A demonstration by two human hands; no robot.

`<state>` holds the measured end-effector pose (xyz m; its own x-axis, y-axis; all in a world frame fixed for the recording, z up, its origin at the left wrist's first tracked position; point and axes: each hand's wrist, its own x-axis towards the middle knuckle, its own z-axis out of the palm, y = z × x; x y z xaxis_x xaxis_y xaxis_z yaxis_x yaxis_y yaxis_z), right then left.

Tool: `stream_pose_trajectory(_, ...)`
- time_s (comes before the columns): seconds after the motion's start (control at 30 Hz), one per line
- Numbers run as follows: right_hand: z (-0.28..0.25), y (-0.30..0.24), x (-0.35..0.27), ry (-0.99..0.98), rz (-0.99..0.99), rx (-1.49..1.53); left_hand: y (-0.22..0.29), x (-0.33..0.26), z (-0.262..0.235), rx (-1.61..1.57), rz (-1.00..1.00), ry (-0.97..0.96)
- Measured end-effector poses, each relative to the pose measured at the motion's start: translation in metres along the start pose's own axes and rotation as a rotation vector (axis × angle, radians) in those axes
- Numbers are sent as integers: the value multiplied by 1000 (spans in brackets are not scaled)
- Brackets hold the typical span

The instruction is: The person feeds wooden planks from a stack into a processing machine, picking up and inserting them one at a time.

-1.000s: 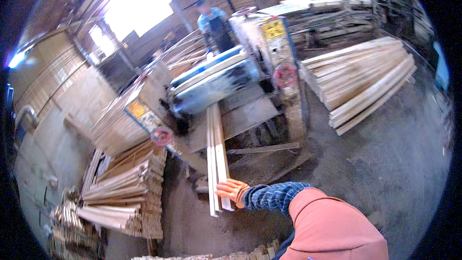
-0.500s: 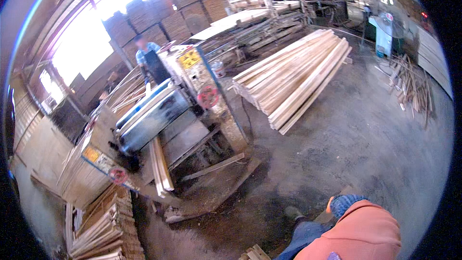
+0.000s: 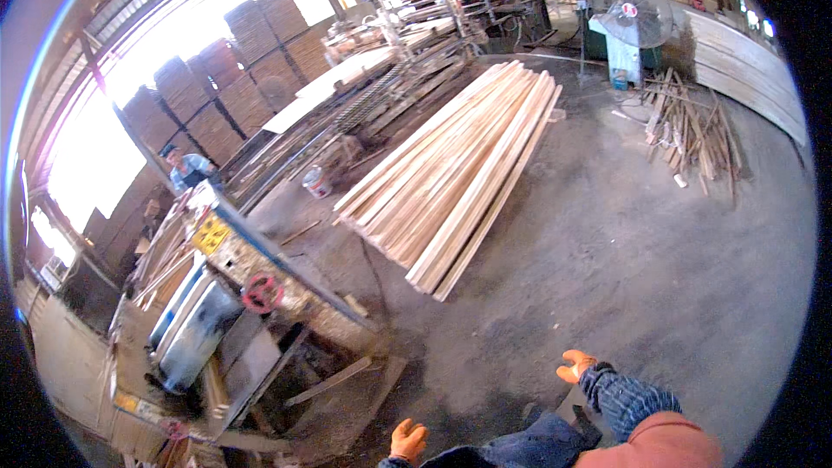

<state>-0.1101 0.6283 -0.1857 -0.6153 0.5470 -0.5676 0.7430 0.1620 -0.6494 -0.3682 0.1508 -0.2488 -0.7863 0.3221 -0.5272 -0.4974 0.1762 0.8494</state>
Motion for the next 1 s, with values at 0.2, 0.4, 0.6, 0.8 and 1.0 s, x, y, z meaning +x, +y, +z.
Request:
stream_pose_trajectory(0.2,-52,91,11,317,165,119,25,95,95,447,-139,-187)
stream_pose_trajectory(0.4,-90,116,57,347,307,82,33,174,128,1123,363,-499)
stream_pose_trajectory(0.6,-233,31,213,416,75,263,69,268,253,1234,-188,-296)
stream_pose_trajectory(0.8,-350,-17,287,523,148,519,190,439,423,1233,-113,-345)
stream_pose_trajectory(1.0,-342,135,288,352,475,58,290,605,675,1120,91,-465)
